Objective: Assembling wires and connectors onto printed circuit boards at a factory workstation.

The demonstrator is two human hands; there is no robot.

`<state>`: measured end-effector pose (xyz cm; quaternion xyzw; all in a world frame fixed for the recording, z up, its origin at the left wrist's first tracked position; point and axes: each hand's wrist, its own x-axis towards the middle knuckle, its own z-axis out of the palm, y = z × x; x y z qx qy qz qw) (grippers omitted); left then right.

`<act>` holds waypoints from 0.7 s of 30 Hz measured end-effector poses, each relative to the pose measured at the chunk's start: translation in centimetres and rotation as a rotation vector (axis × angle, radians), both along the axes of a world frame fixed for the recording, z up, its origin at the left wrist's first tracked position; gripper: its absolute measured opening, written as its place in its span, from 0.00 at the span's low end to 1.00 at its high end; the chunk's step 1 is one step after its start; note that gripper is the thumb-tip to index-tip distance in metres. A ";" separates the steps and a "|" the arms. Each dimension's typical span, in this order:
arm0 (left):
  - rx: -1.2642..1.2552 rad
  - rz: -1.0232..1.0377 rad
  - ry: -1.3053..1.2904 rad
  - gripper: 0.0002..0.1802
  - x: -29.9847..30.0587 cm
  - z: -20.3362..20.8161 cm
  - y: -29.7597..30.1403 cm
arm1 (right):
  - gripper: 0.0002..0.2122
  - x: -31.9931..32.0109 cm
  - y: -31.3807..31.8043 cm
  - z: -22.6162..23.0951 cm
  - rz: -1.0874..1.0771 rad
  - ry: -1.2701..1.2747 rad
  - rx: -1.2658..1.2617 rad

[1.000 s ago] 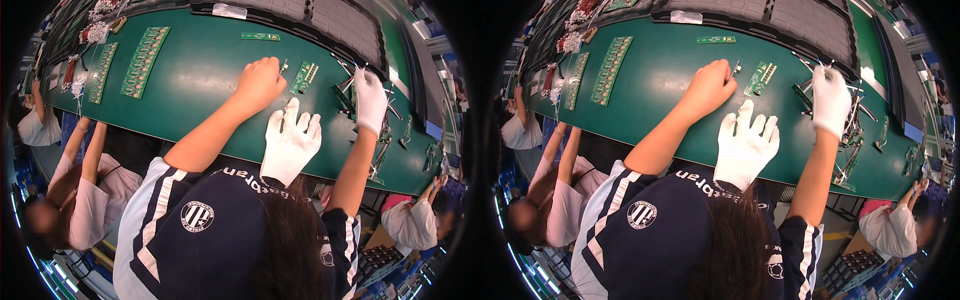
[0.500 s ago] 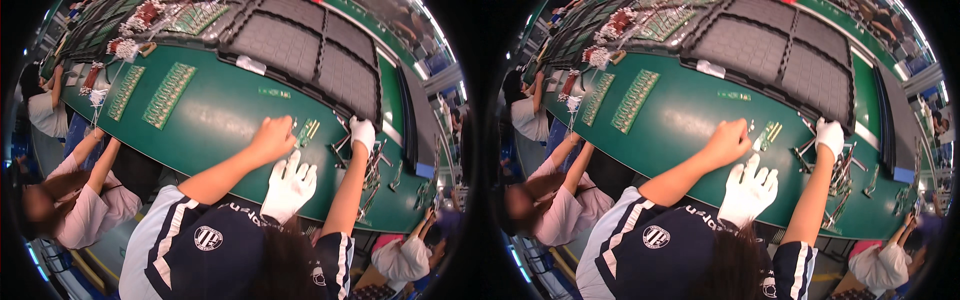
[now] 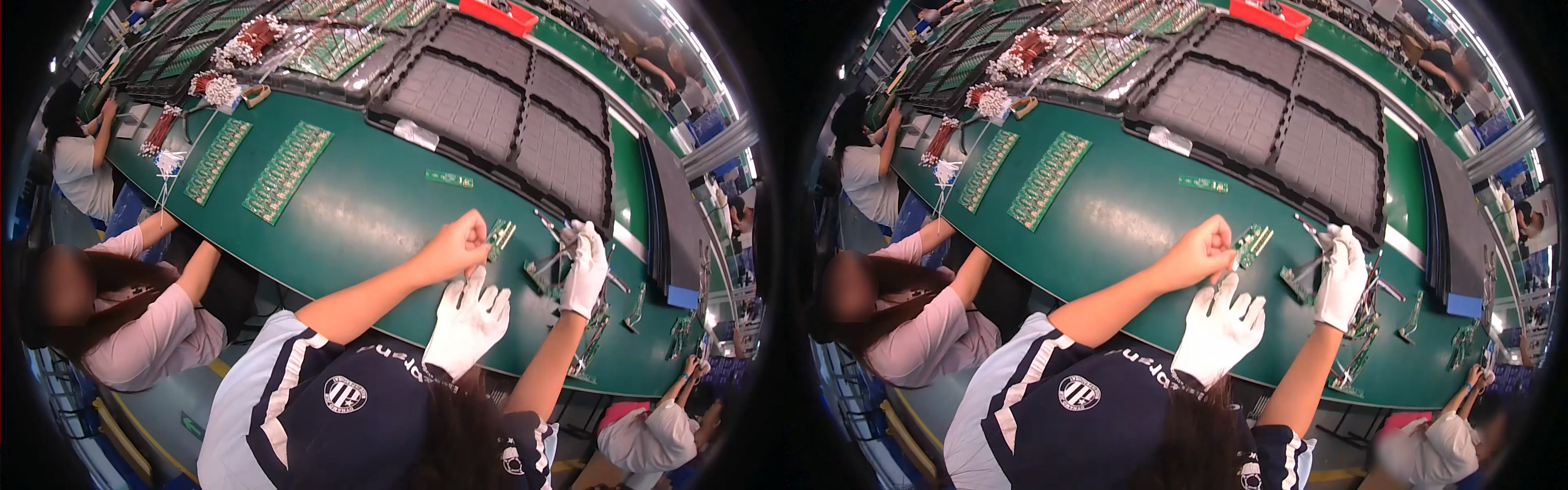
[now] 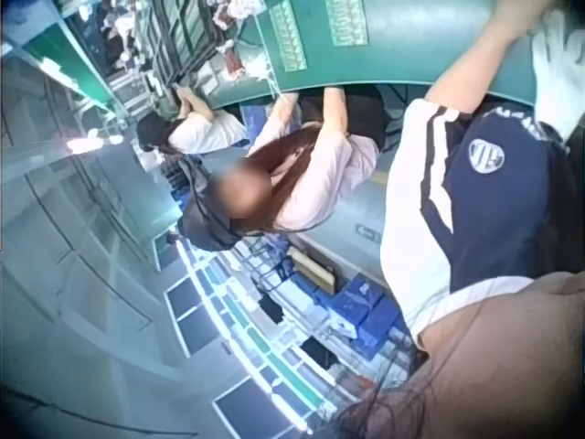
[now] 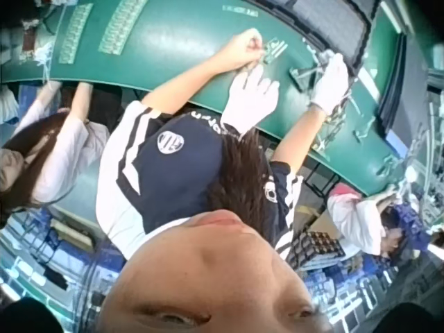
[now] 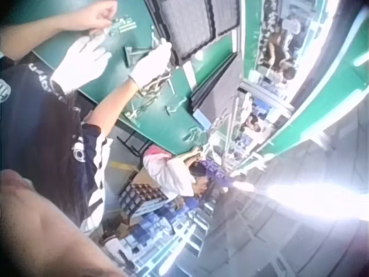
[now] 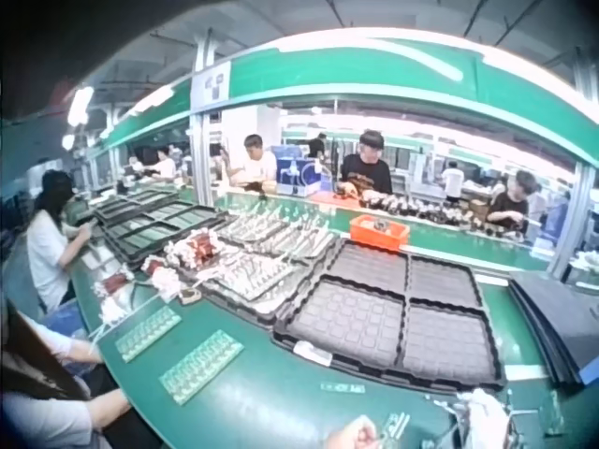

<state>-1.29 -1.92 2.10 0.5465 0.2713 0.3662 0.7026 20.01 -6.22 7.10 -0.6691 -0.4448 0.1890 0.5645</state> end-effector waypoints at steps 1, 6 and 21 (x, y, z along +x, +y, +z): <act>-0.085 -0.046 -0.114 0.07 0.1 -0.5 0.0 | 0.12 -1.1 -0.8 1.5 0.089 0.126 -0.032; -0.141 -0.145 -0.159 0.14 -0.3 1.0 -0.2 | 0.11 -4.5 -2.6 1.6 0.330 0.299 -0.228; 0.485 0.058 0.135 0.19 0.4 -0.4 -0.8 | 0.06 -5.5 -2.2 -0.5 0.246 0.349 -0.396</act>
